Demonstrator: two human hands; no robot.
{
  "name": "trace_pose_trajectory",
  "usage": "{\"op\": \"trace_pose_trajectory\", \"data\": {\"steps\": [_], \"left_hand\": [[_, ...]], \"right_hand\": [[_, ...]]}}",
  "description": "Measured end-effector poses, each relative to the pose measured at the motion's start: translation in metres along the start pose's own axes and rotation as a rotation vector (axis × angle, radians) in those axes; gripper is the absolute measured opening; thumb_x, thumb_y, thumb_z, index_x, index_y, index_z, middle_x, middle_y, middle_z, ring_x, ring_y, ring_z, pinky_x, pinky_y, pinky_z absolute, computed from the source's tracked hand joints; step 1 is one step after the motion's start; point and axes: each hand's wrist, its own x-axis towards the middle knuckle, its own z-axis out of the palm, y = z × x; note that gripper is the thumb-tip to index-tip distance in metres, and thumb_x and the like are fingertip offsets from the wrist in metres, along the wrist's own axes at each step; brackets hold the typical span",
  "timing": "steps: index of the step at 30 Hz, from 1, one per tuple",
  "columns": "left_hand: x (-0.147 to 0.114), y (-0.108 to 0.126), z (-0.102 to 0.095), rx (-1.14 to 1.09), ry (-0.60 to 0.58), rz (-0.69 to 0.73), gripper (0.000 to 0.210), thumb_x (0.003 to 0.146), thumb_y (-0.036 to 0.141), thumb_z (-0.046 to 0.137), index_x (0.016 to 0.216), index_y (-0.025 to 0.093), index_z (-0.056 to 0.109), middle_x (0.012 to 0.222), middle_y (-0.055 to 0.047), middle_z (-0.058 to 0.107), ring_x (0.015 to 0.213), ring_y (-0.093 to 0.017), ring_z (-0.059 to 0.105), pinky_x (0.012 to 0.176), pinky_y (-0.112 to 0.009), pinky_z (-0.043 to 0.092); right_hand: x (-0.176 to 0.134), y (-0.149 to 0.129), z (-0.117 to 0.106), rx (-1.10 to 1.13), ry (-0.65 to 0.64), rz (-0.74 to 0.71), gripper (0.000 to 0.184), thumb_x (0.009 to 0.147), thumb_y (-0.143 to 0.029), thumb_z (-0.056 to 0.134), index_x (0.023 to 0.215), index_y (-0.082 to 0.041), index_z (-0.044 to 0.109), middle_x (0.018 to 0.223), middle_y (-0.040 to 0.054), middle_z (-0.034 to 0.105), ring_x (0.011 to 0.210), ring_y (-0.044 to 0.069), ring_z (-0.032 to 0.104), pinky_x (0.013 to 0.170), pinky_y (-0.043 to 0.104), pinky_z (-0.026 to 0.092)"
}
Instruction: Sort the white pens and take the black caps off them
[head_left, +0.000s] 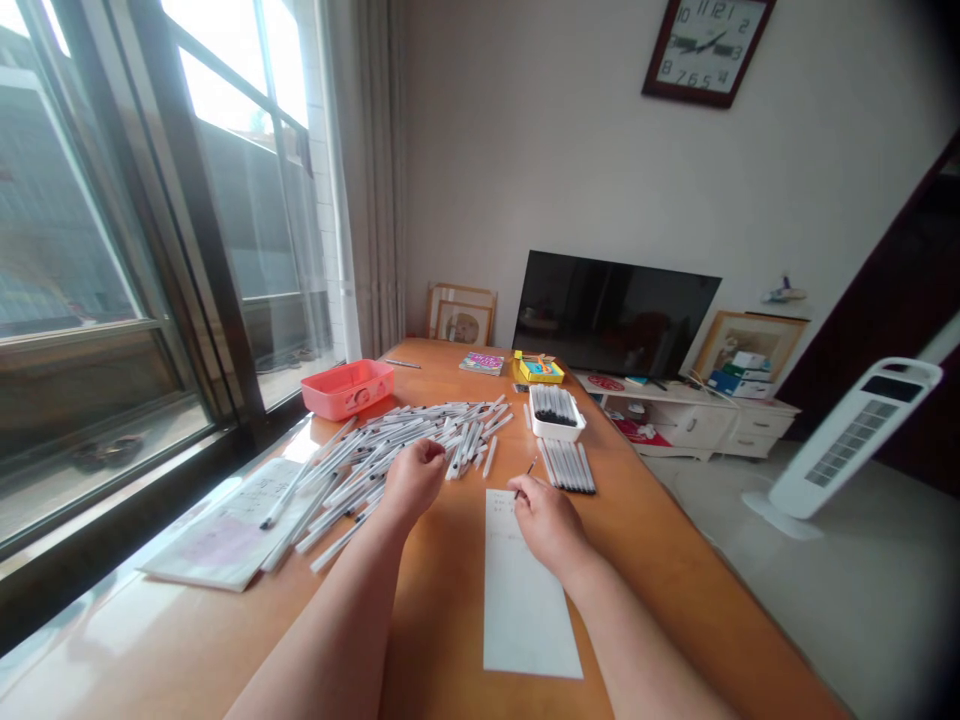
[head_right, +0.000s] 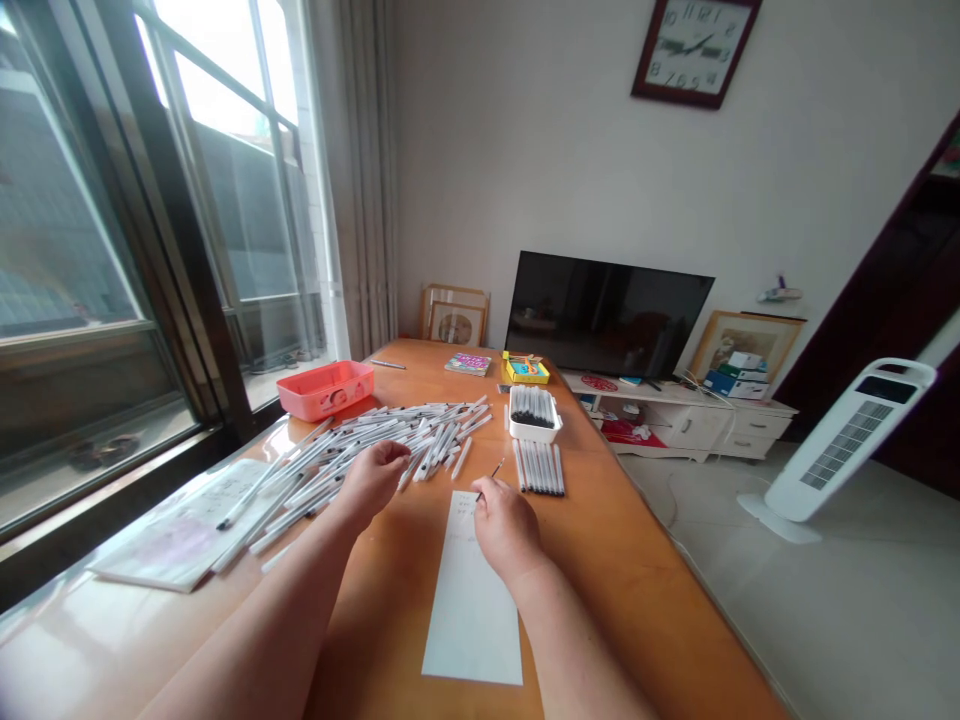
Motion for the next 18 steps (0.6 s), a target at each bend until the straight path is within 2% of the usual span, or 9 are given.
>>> {"op": "trace_pose_trajectory", "data": {"steps": [6, 9, 12, 15, 18], "left_hand": [[0.005, -0.013, 0.001, 0.301, 0.063, 0.055, 0.015, 0.080, 0.023, 0.060, 0.090, 0.021, 0.071, 0.083, -0.005, 0.072, 0.078, -0.020, 0.061, 0.068, -0.027, 0.039], [0.000, -0.008, 0.007, 0.526, 0.071, 0.141, 0.020, 0.084, 0.022, 0.055, 0.092, 0.023, 0.073, 0.096, -0.008, 0.073, 0.091, -0.024, 0.061, 0.078, -0.032, 0.041], [-0.011, 0.004, 0.018, 0.689, 0.052, 0.257, 0.028, 0.088, 0.025, 0.051, 0.106, 0.029, 0.073, 0.115, -0.008, 0.071, 0.109, -0.031, 0.056, 0.091, -0.043, 0.040], [-0.023, 0.015, 0.034, 0.737, -0.055, 0.481, 0.041, 0.093, 0.028, 0.047, 0.129, 0.038, 0.065, 0.141, -0.003, 0.060, 0.135, -0.034, 0.041, 0.109, -0.054, 0.029], [-0.029, 0.017, 0.051, 0.786, -0.191, 0.565, 0.045, 0.096, 0.034, 0.045, 0.140, 0.041, 0.057, 0.153, 0.002, 0.050, 0.149, -0.035, 0.022, 0.118, -0.063, 0.006]], "right_hand": [[0.005, 0.007, -0.002, 0.044, 0.019, 0.003, 0.026, 0.089, -0.014, 0.051, 0.102, -0.024, 0.071, 0.097, 0.0047, 0.075, 0.094, 0.020, 0.068, 0.082, 0.026, 0.046], [0.005, 0.006, -0.003, 0.060, 0.049, -0.014, 0.026, 0.090, -0.015, 0.050, 0.103, -0.024, 0.071, 0.099, 0.0050, 0.075, 0.095, 0.020, 0.068, 0.083, 0.026, 0.046], [0.005, 0.004, -0.005, 0.066, 0.097, -0.009, 0.026, 0.090, -0.014, 0.050, 0.104, -0.022, 0.070, 0.100, 0.0061, 0.074, 0.096, 0.020, 0.068, 0.085, 0.027, 0.046], [0.006, 0.003, -0.007, 0.072, 0.152, 0.002, 0.027, 0.091, -0.014, 0.049, 0.107, -0.022, 0.070, 0.102, 0.0064, 0.074, 0.098, 0.021, 0.068, 0.085, 0.027, 0.046], [0.008, 0.003, -0.010, 0.078, 0.198, 0.018, 0.027, 0.090, -0.014, 0.050, 0.108, -0.022, 0.069, 0.106, 0.0063, 0.074, 0.100, 0.021, 0.067, 0.084, 0.027, 0.046]]}}
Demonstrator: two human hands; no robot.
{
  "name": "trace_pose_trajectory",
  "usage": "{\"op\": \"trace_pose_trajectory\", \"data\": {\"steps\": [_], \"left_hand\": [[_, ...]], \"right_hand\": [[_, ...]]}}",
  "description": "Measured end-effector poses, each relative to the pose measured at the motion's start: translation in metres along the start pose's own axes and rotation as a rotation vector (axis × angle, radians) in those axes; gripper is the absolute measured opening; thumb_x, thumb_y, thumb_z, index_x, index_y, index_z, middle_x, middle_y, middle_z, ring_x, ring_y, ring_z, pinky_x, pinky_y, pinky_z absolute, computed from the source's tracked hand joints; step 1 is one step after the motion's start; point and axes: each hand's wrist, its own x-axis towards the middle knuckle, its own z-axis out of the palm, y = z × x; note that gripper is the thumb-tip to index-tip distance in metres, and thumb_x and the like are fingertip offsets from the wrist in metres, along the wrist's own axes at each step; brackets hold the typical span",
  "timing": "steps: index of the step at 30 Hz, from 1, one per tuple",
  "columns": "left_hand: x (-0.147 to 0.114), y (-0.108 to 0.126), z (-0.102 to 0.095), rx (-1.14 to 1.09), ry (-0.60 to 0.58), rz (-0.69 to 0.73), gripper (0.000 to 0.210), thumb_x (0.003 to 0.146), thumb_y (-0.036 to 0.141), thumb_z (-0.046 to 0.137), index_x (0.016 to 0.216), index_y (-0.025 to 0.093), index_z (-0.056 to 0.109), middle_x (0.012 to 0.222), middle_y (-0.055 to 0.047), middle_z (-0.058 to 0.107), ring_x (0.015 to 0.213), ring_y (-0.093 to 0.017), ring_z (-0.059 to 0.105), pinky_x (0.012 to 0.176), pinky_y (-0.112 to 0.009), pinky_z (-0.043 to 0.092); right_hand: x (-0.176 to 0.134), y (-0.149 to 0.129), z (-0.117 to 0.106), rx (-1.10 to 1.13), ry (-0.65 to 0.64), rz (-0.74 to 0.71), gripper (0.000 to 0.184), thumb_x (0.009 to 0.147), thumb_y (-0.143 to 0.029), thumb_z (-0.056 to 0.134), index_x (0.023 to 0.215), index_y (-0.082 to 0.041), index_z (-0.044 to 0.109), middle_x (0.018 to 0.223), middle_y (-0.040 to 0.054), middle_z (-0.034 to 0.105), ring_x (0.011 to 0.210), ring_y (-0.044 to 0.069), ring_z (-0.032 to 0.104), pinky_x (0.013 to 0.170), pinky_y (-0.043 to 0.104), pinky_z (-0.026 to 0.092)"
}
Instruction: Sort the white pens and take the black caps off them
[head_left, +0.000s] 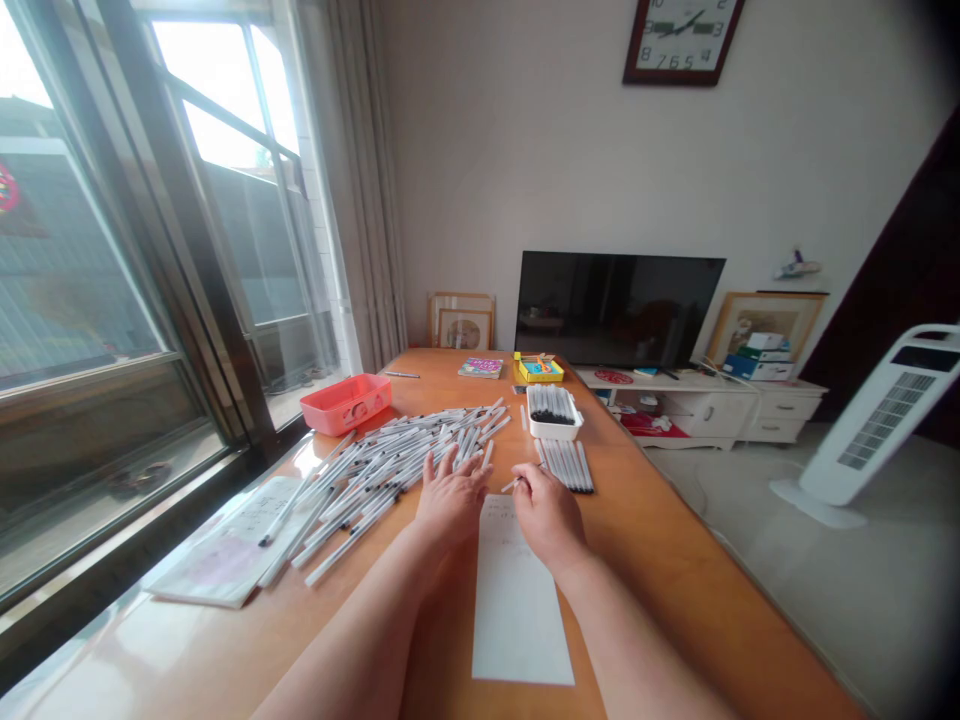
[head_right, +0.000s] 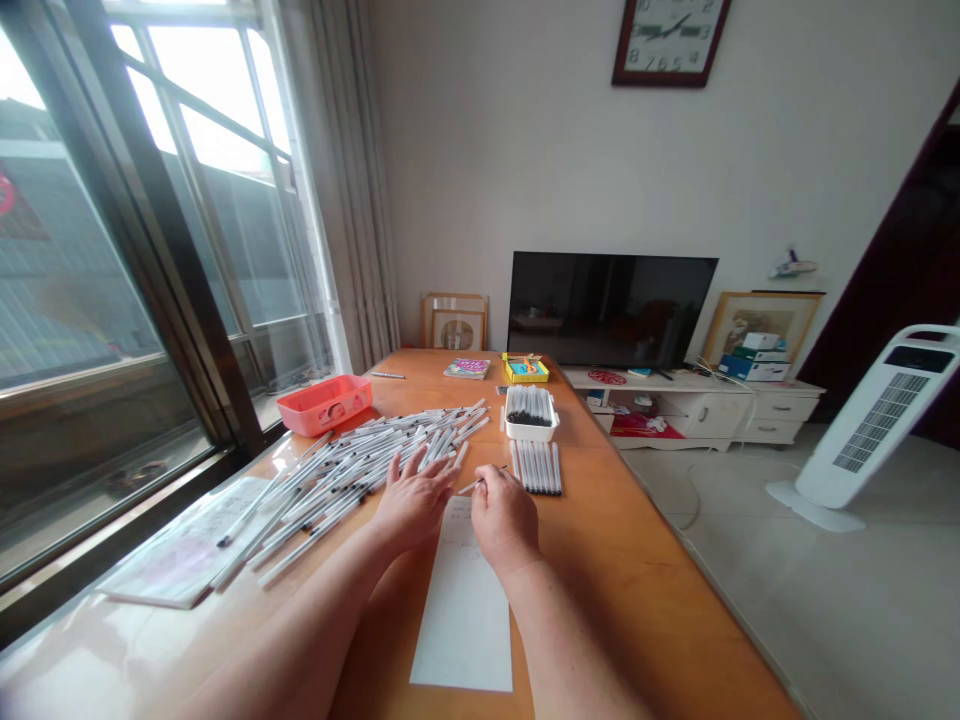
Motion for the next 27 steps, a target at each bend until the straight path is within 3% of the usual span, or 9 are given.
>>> {"op": "trace_pose_trajectory", "data": {"steps": [4, 8, 10, 13, 17, 23, 27], "left_hand": [[0.003, 0.006, 0.012, 0.009, -0.088, 0.010, 0.048, 0.096, 0.049, 0.045, 0.142, 0.038, 0.055, 0.156, -0.001, 0.047, 0.152, -0.039, 0.015, 0.116, -0.070, -0.006], [0.002, 0.006, 0.008, 0.015, -0.040, -0.009, 0.043, 0.096, 0.047, 0.045, 0.135, 0.036, 0.061, 0.137, -0.005, 0.064, 0.146, -0.037, 0.029, 0.116, -0.068, -0.007], [0.002, 0.007, 0.002, 0.040, 0.003, -0.018, 0.035, 0.097, 0.044, 0.043, 0.114, 0.033, 0.071, 0.117, -0.006, 0.072, 0.135, -0.034, 0.042, 0.117, -0.063, -0.002], [0.002, 0.008, -0.004, 0.072, 0.055, -0.103, 0.032, 0.096, 0.040, 0.044, 0.093, 0.028, 0.073, 0.100, -0.008, 0.074, 0.115, -0.031, 0.053, 0.113, -0.056, 0.017], [0.005, 0.009, -0.003, 0.069, 0.019, -0.217, 0.029, 0.091, 0.044, 0.050, 0.101, 0.027, 0.072, 0.108, -0.010, 0.071, 0.111, -0.032, 0.053, 0.099, -0.049, 0.032], [0.008, 0.007, -0.001, 0.026, -0.036, -0.253, 0.032, 0.093, 0.037, 0.045, 0.090, 0.024, 0.075, 0.108, -0.011, 0.068, 0.107, -0.031, 0.053, 0.091, -0.044, 0.036], [0.008, 0.007, 0.000, 0.007, -0.020, -0.285, 0.029, 0.091, 0.029, 0.047, 0.100, 0.024, 0.074, 0.112, -0.012, 0.067, 0.108, -0.032, 0.054, 0.091, -0.044, 0.039]], "right_hand": [[0.003, 0.000, -0.004, 0.022, 0.044, 0.011, 0.027, 0.089, -0.014, 0.050, 0.107, -0.021, 0.070, 0.105, 0.0069, 0.074, 0.101, 0.022, 0.067, 0.086, 0.028, 0.047], [0.004, -0.001, -0.006, 0.046, 0.069, 0.029, 0.029, 0.089, -0.013, 0.049, 0.107, -0.020, 0.070, 0.103, 0.0083, 0.074, 0.100, 0.022, 0.067, 0.087, 0.028, 0.048], [0.004, 0.000, -0.007, 0.069, 0.085, 0.040, 0.029, 0.089, -0.015, 0.048, 0.108, -0.019, 0.070, 0.104, 0.0090, 0.074, 0.100, 0.022, 0.068, 0.088, 0.029, 0.048], [0.005, 0.001, -0.009, 0.133, 0.114, 0.078, 0.030, 0.090, -0.017, 0.047, 0.110, -0.019, 0.070, 0.104, 0.0091, 0.075, 0.099, 0.023, 0.068, 0.086, 0.030, 0.049], [0.007, 0.004, -0.009, 0.247, 0.121, 0.180, 0.033, 0.089, -0.021, 0.046, 0.111, -0.018, 0.071, 0.101, 0.0086, 0.076, 0.097, 0.024, 0.070, 0.085, 0.033, 0.051], [0.009, 0.008, -0.001, 0.388, 0.090, 0.265, 0.039, 0.088, -0.028, 0.045, 0.113, -0.017, 0.073, 0.106, 0.0091, 0.076, 0.101, 0.023, 0.070, 0.088, 0.033, 0.052], [0.010, 0.012, 0.005, 0.503, 0.092, 0.329, 0.040, 0.086, -0.030, 0.045, 0.112, -0.017, 0.073, 0.103, 0.0086, 0.076, 0.094, 0.023, 0.071, 0.081, 0.033, 0.053]]}}
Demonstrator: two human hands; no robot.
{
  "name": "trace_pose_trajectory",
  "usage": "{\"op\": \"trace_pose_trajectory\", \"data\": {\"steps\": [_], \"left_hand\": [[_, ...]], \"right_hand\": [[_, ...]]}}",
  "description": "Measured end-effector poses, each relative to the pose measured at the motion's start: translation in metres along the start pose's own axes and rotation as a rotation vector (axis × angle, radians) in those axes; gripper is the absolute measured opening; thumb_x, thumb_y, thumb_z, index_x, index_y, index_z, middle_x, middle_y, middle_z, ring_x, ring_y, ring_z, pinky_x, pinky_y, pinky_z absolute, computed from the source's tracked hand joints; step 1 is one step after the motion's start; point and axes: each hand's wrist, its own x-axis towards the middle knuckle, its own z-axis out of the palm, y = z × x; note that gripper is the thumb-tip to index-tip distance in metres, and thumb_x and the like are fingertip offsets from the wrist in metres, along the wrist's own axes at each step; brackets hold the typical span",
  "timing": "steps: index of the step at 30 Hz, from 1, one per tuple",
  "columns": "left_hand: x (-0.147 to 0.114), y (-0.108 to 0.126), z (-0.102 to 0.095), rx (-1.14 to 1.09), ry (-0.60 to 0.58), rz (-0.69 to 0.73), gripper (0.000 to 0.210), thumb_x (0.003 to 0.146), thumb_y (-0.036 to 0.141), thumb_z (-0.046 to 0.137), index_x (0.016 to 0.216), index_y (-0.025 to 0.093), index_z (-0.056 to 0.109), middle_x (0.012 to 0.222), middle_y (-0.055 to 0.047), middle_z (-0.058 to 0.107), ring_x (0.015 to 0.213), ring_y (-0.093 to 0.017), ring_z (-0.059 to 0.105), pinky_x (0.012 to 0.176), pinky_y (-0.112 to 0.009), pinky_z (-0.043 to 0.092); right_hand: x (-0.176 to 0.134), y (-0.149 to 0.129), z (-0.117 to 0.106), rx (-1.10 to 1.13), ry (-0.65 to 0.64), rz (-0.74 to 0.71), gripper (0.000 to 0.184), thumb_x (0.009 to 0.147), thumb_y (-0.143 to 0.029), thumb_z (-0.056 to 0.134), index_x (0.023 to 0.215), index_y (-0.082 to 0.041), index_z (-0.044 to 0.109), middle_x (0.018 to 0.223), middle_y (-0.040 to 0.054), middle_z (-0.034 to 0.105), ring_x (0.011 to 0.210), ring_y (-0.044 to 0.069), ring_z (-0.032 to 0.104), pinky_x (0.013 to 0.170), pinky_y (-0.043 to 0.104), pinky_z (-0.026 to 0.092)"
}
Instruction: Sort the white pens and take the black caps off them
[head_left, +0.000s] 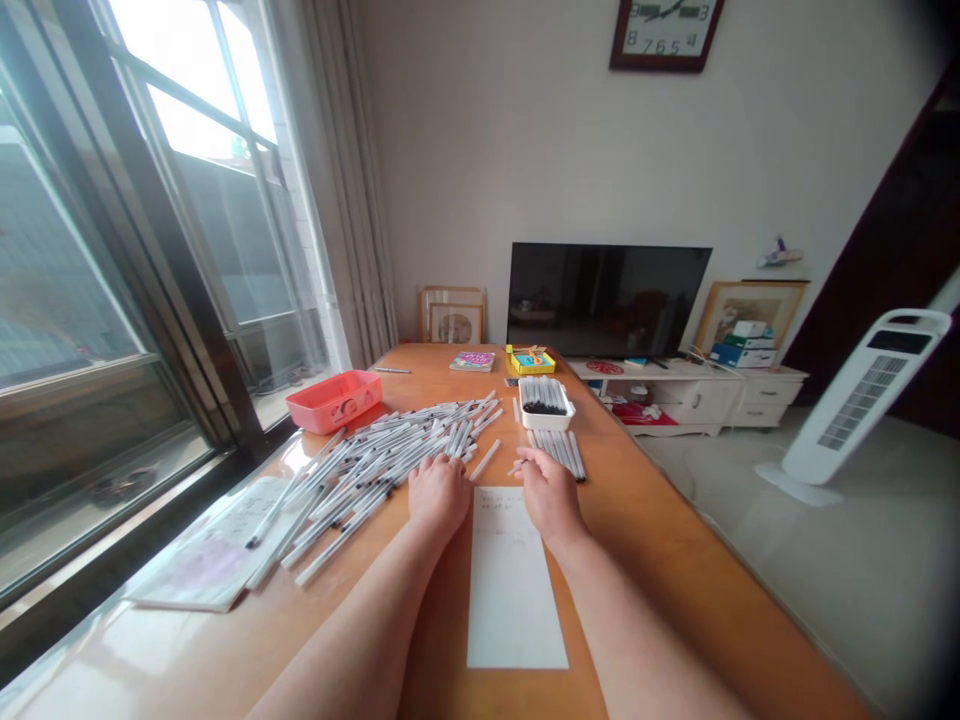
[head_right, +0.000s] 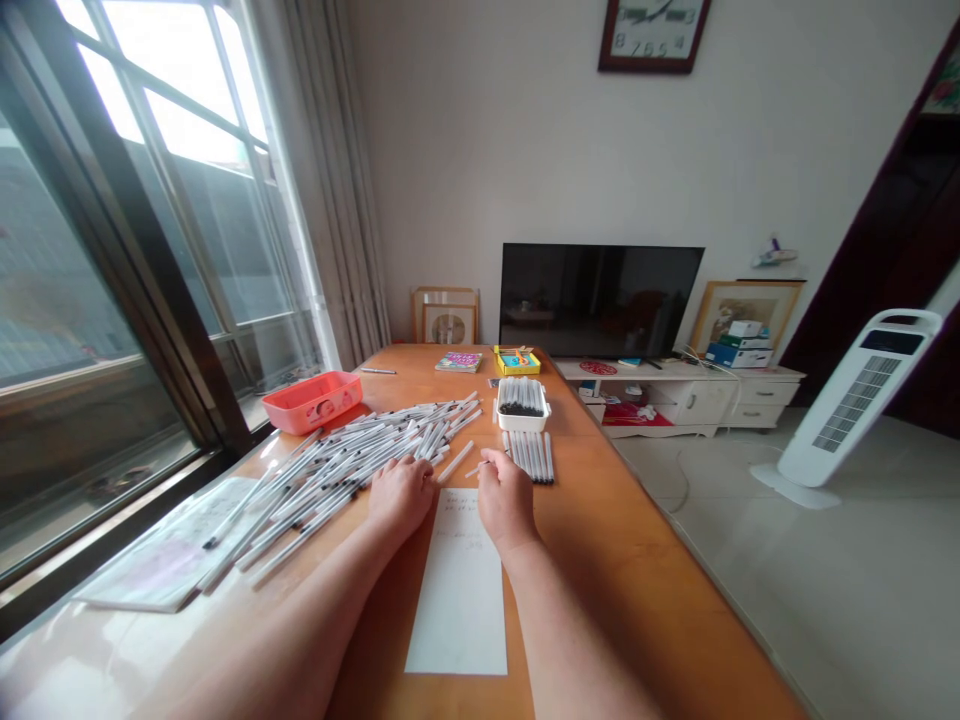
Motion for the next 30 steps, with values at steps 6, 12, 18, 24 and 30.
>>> {"op": "trace_pose_trajectory", "data": {"steps": [6, 12, 18, 24, 30], "left_hand": [[-0.003, 0.005, 0.004, -0.029, 0.003, 0.091, 0.036, 0.095, 0.038, 0.045, 0.119, 0.029, 0.070, 0.117, -0.011, 0.065, 0.113, -0.031, 0.052, 0.094, -0.042, 0.038], [-0.005, 0.008, 0.006, -0.010, -0.019, 0.113, 0.040, 0.098, 0.039, 0.038, 0.089, 0.024, 0.075, 0.108, -0.013, 0.066, 0.107, -0.031, 0.055, 0.093, -0.044, 0.038], [0.002, 0.017, 0.001, 0.049, -0.047, 0.100, 0.031, 0.091, 0.038, 0.047, 0.100, 0.023, 0.073, 0.115, -0.014, 0.067, 0.109, -0.034, 0.058, 0.094, -0.049, 0.038], [0.014, 0.036, -0.002, 0.041, -0.091, 0.078, 0.027, 0.088, 0.038, 0.053, 0.096, 0.023, 0.074, 0.115, -0.015, 0.067, 0.111, -0.037, 0.059, 0.094, -0.052, 0.040], [0.021, 0.043, 0.018, -0.097, -0.042, 0.120, 0.021, 0.090, 0.028, 0.052, 0.088, 0.020, 0.071, 0.109, -0.014, 0.066, 0.102, -0.029, 0.061, 0.085, -0.038, 0.042]], "right_hand": [[0.003, 0.011, 0.004, 0.050, 0.030, 0.027, 0.038, 0.088, -0.043, 0.049, 0.102, -0.017, 0.074, 0.086, 0.0068, 0.076, 0.077, 0.022, 0.069, 0.066, 0.029, 0.051], [0.007, 0.027, 0.015, 0.137, 0.035, 0.157, 0.033, 0.077, -0.035, 0.057, 0.102, -0.018, 0.071, 0.080, 0.0036, 0.074, 0.070, 0.019, 0.069, 0.059, 0.026, 0.050], [0.009, 0.021, 0.016, 0.366, 0.105, 0.295, 0.064, 0.070, -0.025, 0.058, 0.133, -0.018, 0.061, 0.077, 0.0021, 0.071, 0.063, 0.019, 0.069, 0.052, 0.026, 0.051], [0.010, 0.016, 0.014, 0.525, 0.142, 0.356, 0.076, 0.069, -0.020, 0.062, 0.144, -0.016, 0.048, 0.071, 0.0002, 0.072, 0.065, 0.021, 0.072, 0.060, 0.030, 0.057], [0.012, 0.014, 0.011, 0.654, 0.127, 0.400, 0.025, 0.075, -0.028, 0.068, 0.097, -0.018, 0.062, 0.077, 0.0058, 0.075, 0.071, 0.020, 0.074, 0.063, 0.028, 0.055]]}}
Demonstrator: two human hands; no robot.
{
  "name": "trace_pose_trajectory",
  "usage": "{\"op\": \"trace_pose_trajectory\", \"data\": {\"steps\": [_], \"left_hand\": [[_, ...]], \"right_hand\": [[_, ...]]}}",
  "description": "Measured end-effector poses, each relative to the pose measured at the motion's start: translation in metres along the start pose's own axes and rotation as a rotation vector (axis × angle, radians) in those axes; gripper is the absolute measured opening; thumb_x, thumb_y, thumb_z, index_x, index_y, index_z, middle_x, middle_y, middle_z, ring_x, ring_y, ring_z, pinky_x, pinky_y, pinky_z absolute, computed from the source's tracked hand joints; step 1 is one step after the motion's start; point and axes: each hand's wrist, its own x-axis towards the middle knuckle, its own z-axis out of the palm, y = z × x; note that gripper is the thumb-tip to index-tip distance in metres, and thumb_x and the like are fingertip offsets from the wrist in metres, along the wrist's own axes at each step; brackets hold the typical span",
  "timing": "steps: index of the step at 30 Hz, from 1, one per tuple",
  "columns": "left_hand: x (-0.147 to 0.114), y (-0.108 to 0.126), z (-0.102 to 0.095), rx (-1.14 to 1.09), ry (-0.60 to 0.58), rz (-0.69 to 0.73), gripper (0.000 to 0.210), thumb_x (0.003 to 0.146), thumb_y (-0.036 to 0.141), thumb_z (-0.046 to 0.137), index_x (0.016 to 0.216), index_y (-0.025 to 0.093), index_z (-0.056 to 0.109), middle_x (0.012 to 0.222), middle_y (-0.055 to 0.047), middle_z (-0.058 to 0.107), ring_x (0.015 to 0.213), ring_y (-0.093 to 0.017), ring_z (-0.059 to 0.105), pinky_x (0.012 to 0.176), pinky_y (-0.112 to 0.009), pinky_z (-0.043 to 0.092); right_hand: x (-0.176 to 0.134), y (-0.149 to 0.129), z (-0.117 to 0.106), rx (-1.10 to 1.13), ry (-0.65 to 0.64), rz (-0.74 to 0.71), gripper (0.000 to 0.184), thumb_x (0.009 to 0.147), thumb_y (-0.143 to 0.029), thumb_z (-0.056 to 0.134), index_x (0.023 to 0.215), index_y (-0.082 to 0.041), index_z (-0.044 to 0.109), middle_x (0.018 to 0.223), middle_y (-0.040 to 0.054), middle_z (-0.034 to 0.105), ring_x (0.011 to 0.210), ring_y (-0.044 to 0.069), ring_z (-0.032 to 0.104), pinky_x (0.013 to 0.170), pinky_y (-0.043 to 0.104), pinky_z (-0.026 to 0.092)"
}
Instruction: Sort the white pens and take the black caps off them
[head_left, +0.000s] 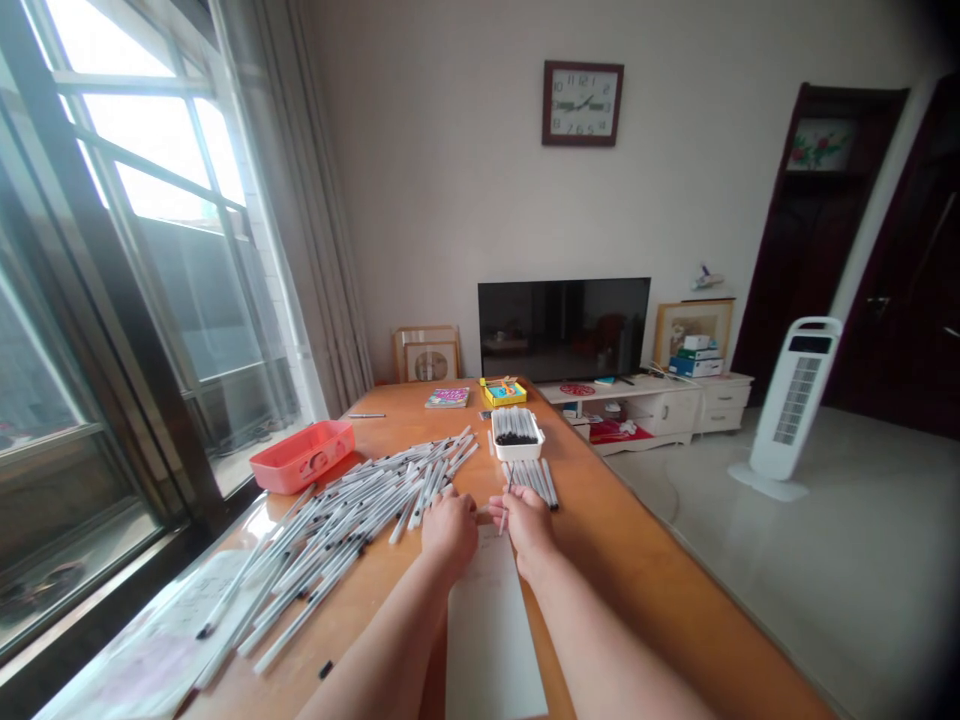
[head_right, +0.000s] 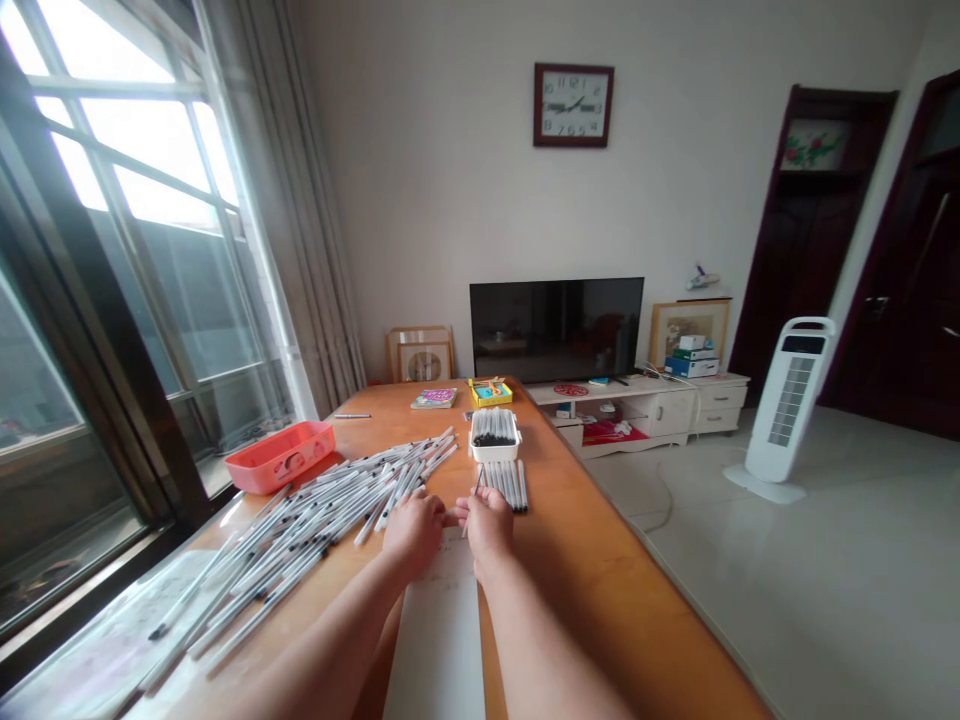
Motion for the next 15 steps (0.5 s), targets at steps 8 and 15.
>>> {"op": "trace_pose_trajectory", "data": {"steps": [8, 15], "left_hand": [[0.001, -0.030, 0.012, -0.552, 0.065, -0.151, 0.013, 0.092, 0.025, 0.045, 0.098, 0.020, 0.056, 0.091, -0.007, 0.069, 0.083, -0.020, 0.062, 0.073, -0.031, 0.043], [-0.008, -0.036, -0.003, -1.206, -0.070, -0.177, 0.046, 0.081, 0.048, 0.066, 0.114, 0.018, 0.062, 0.099, -0.008, 0.070, 0.083, -0.017, 0.062, 0.078, -0.030, 0.046]], "right_hand": [[-0.009, -0.019, 0.000, 0.035, -0.016, -0.025, 0.040, 0.077, -0.034, 0.069, 0.113, -0.018, 0.061, 0.070, 0.0030, 0.072, 0.062, 0.019, 0.071, 0.054, 0.024, 0.048], [-0.012, -0.033, -0.004, 0.070, -0.123, -0.139, 0.033, 0.078, -0.038, 0.067, 0.102, -0.016, 0.070, 0.094, 0.0104, 0.076, 0.089, 0.023, 0.074, 0.073, 0.031, 0.055]]}}
